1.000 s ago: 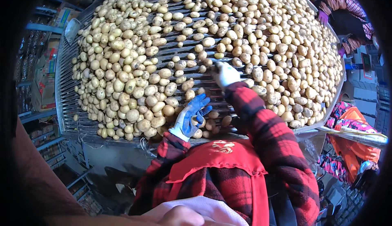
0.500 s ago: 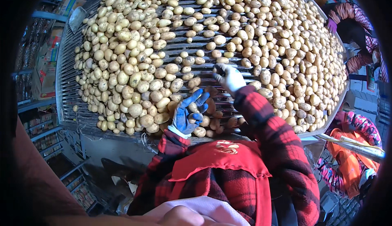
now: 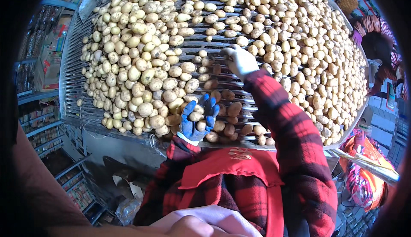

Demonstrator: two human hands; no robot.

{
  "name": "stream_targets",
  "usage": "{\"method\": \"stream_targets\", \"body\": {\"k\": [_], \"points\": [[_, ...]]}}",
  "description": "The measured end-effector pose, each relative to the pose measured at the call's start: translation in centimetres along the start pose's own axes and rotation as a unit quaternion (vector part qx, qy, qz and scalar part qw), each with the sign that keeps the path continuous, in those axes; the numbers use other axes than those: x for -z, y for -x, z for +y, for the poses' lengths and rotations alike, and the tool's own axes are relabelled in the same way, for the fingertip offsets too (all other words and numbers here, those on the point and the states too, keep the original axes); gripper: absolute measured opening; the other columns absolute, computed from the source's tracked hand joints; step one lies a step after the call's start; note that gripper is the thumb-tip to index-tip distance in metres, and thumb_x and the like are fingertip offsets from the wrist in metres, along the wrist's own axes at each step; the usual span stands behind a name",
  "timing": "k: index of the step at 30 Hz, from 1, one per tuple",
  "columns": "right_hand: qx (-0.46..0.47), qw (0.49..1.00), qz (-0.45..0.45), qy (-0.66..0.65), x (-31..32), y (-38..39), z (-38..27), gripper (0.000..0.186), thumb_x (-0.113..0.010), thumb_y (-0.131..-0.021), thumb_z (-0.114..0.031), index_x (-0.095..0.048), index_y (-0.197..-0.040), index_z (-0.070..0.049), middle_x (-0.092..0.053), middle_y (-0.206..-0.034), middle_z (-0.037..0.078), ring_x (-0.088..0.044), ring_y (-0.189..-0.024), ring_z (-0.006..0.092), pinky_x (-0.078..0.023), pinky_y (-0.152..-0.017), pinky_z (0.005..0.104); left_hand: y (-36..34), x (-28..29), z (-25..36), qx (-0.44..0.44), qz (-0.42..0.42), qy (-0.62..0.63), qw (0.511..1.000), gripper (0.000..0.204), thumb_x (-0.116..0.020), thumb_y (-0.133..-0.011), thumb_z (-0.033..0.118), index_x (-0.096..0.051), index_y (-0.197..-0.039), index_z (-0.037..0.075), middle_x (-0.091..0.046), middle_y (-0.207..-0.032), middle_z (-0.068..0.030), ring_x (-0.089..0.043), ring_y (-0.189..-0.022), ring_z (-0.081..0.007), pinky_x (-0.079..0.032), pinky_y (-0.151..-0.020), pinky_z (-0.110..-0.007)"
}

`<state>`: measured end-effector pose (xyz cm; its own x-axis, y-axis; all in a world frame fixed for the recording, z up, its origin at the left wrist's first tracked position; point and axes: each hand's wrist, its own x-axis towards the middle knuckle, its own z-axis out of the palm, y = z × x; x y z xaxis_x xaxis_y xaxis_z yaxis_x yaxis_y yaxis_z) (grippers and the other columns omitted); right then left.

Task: Sorting and grading potatoes on a metal grading table in a produce warehouse.

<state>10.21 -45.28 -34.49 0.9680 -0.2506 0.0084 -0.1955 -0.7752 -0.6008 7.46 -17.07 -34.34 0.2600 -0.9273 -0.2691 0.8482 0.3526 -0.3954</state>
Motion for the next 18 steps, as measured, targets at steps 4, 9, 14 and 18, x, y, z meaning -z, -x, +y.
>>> {"method": "stream_targets", "body": {"k": [4, 9, 14, 18], "points": [[0.084, 0.951, -0.132, -0.265, 1.5, 5.3, -2.8, 0.037, -0.067, -0.093, -0.014, -0.064, -0.129, -0.012, -0.065, -0.112, 0.013, -0.066, -0.105, 0.0334, -0.054, -0.087, 0.0406, -0.5, -0.8, -0.1, -0.091, 0.035, -0.106, 0.990, 0.046, -0.050, -0.103, 0.041, -0.057, -0.138, 0.013, -0.049, -0.150, -0.0136, -0.039, -0.143, -0.0383, -0.056, -0.090, -0.037], [0.210, 0.968, -0.099, 0.092, -3.2, 0.7, -3.8, 0.033, -0.060, -0.094, -0.021, -0.065, -0.125, -0.012, -0.066, -0.111, 0.015, -0.067, -0.097, 0.0344, -0.055, -0.084, 0.0445, 0.3, -1.2, 0.1, -0.081, 0.051, -0.037, 0.995, 0.036, -0.061, -0.099, 0.036, -0.064, -0.125, 0.011, -0.053, -0.145, -0.0128, -0.044, -0.137, -0.0327, -0.054, -0.079, -0.032], [0.173, 0.960, -0.119, 0.187, -7.1, -1.1, -3.2, 0.029, -0.062, -0.086, -0.019, -0.070, -0.112, -0.011, -0.064, -0.108, 0.014, -0.065, -0.098, 0.0335, -0.054, -0.080, 0.0436, 1.8, -1.1, 0.2, -0.111, 0.100, -0.051, 0.987, 0.037, -0.060, -0.099, 0.036, -0.062, -0.128, 0.013, -0.054, -0.143, -0.0123, -0.054, -0.125, -0.0306, -0.055, -0.076, -0.032], [0.075, 0.996, -0.051, -0.008, -2.4, 2.8, -5.3, 0.031, -0.071, -0.085, -0.020, -0.070, -0.115, -0.011, -0.064, -0.108, 0.015, -0.065, -0.100, 0.0351, -0.055, -0.083, 0.0424, 0.9, -2.5, 0.1, -0.083, 0.083, -0.057, 0.991, 0.037, -0.060, -0.100, 0.038, -0.063, -0.129, 0.016, -0.059, -0.135, -0.0090, -0.061, -0.114, -0.0307, -0.057, -0.071, -0.033]]}}
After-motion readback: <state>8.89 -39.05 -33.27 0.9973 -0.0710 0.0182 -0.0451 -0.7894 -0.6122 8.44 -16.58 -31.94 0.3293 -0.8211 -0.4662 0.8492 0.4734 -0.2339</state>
